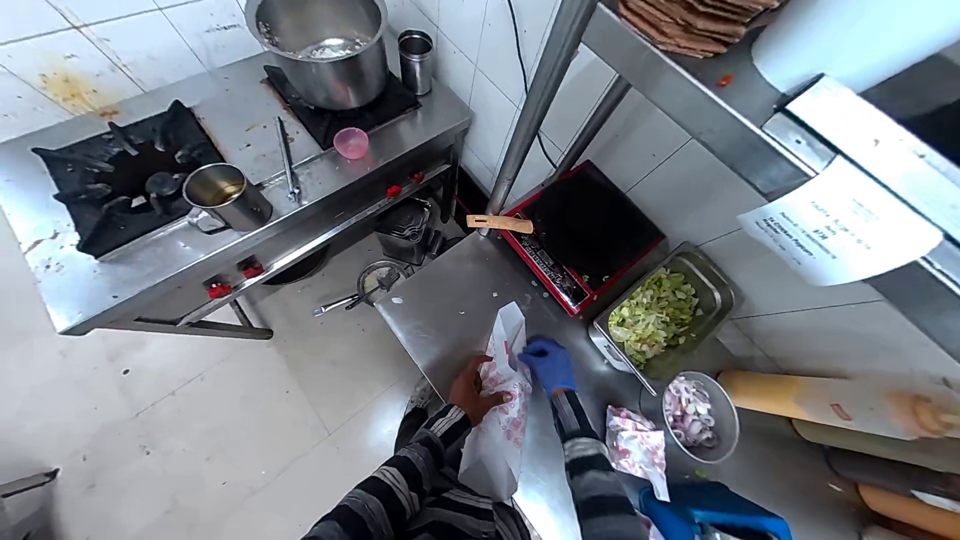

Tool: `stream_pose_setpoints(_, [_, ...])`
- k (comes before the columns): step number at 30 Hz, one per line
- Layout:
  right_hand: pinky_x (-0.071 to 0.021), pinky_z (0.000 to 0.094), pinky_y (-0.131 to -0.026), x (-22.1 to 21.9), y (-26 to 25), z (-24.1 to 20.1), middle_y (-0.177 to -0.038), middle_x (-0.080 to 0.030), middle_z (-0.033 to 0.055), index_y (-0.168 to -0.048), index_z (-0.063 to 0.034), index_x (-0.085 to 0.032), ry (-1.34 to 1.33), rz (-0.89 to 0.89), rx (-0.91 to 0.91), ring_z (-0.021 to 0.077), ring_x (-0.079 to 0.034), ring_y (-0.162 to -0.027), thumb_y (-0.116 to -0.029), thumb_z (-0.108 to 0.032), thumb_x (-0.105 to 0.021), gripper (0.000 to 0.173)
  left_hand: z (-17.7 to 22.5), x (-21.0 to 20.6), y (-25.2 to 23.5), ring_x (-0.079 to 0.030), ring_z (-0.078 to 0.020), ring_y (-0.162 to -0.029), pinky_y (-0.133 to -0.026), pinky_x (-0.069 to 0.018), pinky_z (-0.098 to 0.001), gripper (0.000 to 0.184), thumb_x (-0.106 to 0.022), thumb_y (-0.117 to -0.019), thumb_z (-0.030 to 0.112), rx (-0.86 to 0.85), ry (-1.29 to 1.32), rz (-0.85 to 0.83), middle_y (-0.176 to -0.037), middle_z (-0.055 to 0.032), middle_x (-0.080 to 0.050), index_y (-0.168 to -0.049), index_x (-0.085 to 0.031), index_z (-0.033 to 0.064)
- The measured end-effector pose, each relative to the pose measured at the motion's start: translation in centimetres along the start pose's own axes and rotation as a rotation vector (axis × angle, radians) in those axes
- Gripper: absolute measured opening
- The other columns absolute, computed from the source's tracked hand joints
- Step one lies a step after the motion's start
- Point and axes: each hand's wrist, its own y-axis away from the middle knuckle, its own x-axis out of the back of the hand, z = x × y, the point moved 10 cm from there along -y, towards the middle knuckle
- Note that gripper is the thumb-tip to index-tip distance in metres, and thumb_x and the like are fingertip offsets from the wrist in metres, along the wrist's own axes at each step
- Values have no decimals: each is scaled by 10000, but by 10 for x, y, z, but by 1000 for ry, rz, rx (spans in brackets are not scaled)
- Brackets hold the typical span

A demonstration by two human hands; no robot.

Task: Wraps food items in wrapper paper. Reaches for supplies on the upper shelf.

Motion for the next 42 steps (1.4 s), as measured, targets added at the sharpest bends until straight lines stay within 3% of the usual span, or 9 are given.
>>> stream_pose_setpoints(4, [-555, 589, -885, -23, -44, -35, -1085, -728, 161, -1390, -75, -566, 112, -42, -29, 354, -702, -1004, -771, -34, -808, 666, 4, -4, -6, -690, -290, -1042, -1006, -526, -474, 736, -836, -850, 402, -21, 5, -54, -1149, -199, -710, -1447, -565, 69])
stream_pose_setpoints(12, [-570, 491, -864, 16, -3, -79, -968, -737, 105, -952, -52, -737, 92, -168, 259, 251, -702, -925, -879, -30, -750, 78, 1, -1, -11, -689, -304, -1071, -1018, -521, -489, 656, -817, -861, 417, -9, -34, -56, -1150, -206, -711, -1343, -632, 13])
stream_pose_setpoints(20, [-610, 425, -874, -52, 183, -42, -1154, -764, 73, -1014, -95, -803, 504, 368, 565, 289, -721, -1110, -792, 97, -653, 329, -7, 5, -8, -666, -347, -1064, -987, -522, -487, 737, -823, -826, 281, 105, -164, 30, -1121, -244, -672, -1369, -465, -66])
stream_pose_setpoints(23, [-563, 451, -944, -55, 181, -39, -1208, -733, 64, -1051, -151, -801, 540, 353, 427, 298, -666, -1185, -792, 61, -698, 350, 45, 10, 3, -565, -384, -1300, -1095, -461, -551, 733, -754, -883, 207, 4, -516, -157, -1382, -239, -584, -1499, -414, 2])
stream_pose_setpoints(26, [-570, 483, -890, -51, 184, -33, -1162, -723, 108, -1163, -192, -786, 523, 341, 294, 340, -680, -1086, -825, 27, -693, 414, 122, -34, 16, -369, -401, -1460, -1155, -352, -616, 630, -759, -785, -29, -468, -819, -510, -1581, -171, -412, -1375, -643, 158])
stream_pose_setpoints(31, [-543, 453, -944, -60, 207, -22, -1386, -655, -6, -1360, -216, -683, 591, 325, 294, 250, -621, -1256, -809, 63, -676, 617, 114, -116, 30, -574, -372, -1303, -1141, -385, -489, 260, -600, -975, 24, -695, -1225, -1088, -1304, -240, -661, -1195, -690, -83])
stream_pose_setpoints(33, [-536, 435, -986, -44, 217, -9, -1375, -666, -45, -1332, -222, -702, 481, 416, 227, 220, -614, -1274, -888, -2, -613, 504, 90, -117, 4, -515, -344, -1358, -1136, -360, -597, 353, -734, -931, 177, -688, -1408, -1173, -1387, -128, -629, -1279, -718, 121])
stream_pose_setpoints(38, [-607, 485, -874, 19, 250, 78, -1224, -705, 150, -1190, -37, -711, -236, 820, -375, 288, -711, -1064, -965, -104, -631, 247, 75, -48, -13, -578, -332, -1290, -1078, -440, -599, 559, -722, -919, 457, -528, -1090, -726, -1449, -156, -563, -1364, -621, 135])
stream_pose_setpoints(42, [-552, 453, -987, 9, 174, 102, -1225, -676, 190, -933, -5, -761, -433, 568, -450, 280, -661, -1140, -911, -138, -730, 138, 51, -27, -5, -687, -302, -1038, -898, -585, -477, 626, -788, -812, 525, -437, -745, -306, -1265, -197, -645, -1157, -680, 14])
